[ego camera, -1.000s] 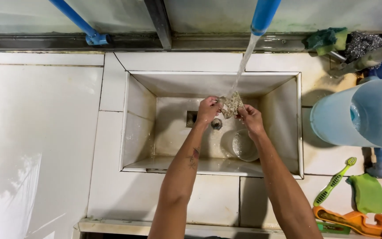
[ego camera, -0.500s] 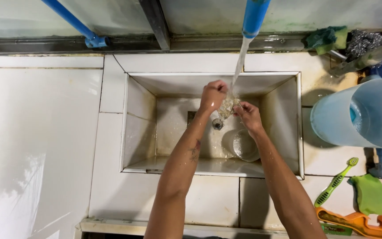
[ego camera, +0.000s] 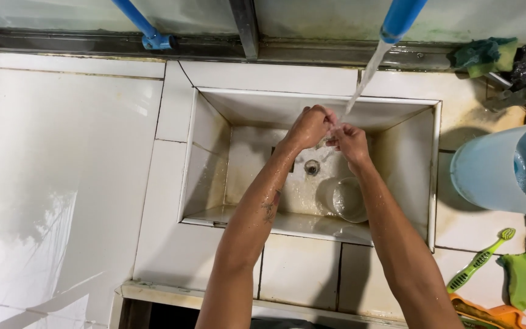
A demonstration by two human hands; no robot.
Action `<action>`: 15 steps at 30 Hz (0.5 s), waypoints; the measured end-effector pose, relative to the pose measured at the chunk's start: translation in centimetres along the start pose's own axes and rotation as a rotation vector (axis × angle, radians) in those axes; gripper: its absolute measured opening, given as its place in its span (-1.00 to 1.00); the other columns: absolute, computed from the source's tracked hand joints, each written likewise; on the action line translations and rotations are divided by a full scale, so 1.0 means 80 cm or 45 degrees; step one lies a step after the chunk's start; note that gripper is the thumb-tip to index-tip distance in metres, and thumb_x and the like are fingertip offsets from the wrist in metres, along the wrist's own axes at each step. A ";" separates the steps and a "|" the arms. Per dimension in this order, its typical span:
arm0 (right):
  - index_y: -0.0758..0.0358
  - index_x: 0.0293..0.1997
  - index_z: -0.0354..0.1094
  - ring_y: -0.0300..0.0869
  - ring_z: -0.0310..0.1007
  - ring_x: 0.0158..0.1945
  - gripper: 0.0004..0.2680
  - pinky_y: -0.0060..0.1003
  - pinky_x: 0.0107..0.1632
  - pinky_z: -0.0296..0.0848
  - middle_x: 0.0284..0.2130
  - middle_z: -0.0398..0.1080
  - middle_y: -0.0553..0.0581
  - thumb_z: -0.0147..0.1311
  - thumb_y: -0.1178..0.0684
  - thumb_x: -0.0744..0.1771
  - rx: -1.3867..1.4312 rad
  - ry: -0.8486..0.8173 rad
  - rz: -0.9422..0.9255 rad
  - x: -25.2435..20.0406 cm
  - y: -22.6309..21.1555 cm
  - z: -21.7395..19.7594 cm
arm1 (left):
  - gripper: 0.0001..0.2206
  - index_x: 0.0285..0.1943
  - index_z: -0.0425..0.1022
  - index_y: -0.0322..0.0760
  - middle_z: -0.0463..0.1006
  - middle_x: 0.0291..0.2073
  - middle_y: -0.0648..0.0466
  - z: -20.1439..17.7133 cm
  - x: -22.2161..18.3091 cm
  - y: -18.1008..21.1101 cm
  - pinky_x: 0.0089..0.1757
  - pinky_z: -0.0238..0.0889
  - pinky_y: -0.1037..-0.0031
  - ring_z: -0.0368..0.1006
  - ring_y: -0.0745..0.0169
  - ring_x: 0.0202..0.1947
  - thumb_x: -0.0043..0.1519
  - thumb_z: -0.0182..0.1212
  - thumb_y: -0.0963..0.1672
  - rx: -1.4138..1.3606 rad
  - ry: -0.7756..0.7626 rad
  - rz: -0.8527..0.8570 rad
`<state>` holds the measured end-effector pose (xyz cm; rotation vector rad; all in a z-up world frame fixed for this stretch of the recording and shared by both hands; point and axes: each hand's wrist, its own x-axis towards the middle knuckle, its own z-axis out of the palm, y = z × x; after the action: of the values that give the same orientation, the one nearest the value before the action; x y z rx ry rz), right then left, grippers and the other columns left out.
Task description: Scrubbing a sink drain with a toothbrush and rinsing a plastic container under a faucet.
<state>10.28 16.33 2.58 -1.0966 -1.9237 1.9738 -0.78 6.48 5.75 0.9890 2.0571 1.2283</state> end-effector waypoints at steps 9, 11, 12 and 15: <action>0.20 -0.42 0.32 -0.19 0.47 -0.44 -0.89 -0.47 -0.42 0.32 -0.55 0.34 0.10 -0.01 0.08 0.31 -0.053 0.081 0.044 0.008 0.012 -0.008 | -0.76 -0.01 0.52 -0.28 0.57 -0.18 -0.18 0.011 -0.034 -0.028 -0.06 0.37 0.04 0.50 -0.24 -0.11 0.19 0.15 -0.11 0.418 -0.005 0.000; 0.19 -0.43 0.32 -0.17 0.50 -0.42 -0.88 -0.42 -0.40 0.36 -0.55 0.37 0.12 -0.01 0.07 0.32 -0.075 0.067 0.035 0.012 0.009 -0.010 | -0.73 0.03 0.49 -0.26 0.53 -0.15 -0.13 0.018 -0.052 -0.027 -0.08 0.38 0.09 0.51 -0.17 -0.12 0.19 0.19 -0.10 0.597 -0.011 0.050; 0.18 -0.44 0.32 -0.14 0.52 -0.41 -0.88 -0.36 -0.38 0.39 -0.54 0.40 0.14 -0.01 0.07 0.32 -0.108 0.044 0.032 0.011 0.011 -0.012 | -0.69 0.08 0.46 -0.24 0.50 -0.13 -0.07 0.025 -0.065 -0.028 -0.10 0.40 0.14 0.52 -0.09 -0.14 0.18 0.23 -0.09 0.766 -0.012 0.091; 0.18 -0.45 0.28 -0.14 0.53 -0.42 -0.89 -0.39 -0.40 0.39 -0.52 0.42 0.16 0.02 0.07 0.29 -0.085 0.073 0.107 0.004 0.000 -0.007 | -0.79 -0.04 0.47 -0.17 0.48 -0.22 0.07 0.035 -0.074 -0.032 -0.16 0.42 0.26 0.54 0.08 -0.24 0.18 0.24 -0.10 0.980 0.153 0.175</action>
<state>10.38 17.00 2.53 -1.2563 -1.9573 1.9102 3.99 2.31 2.68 1.4273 2.6611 0.5347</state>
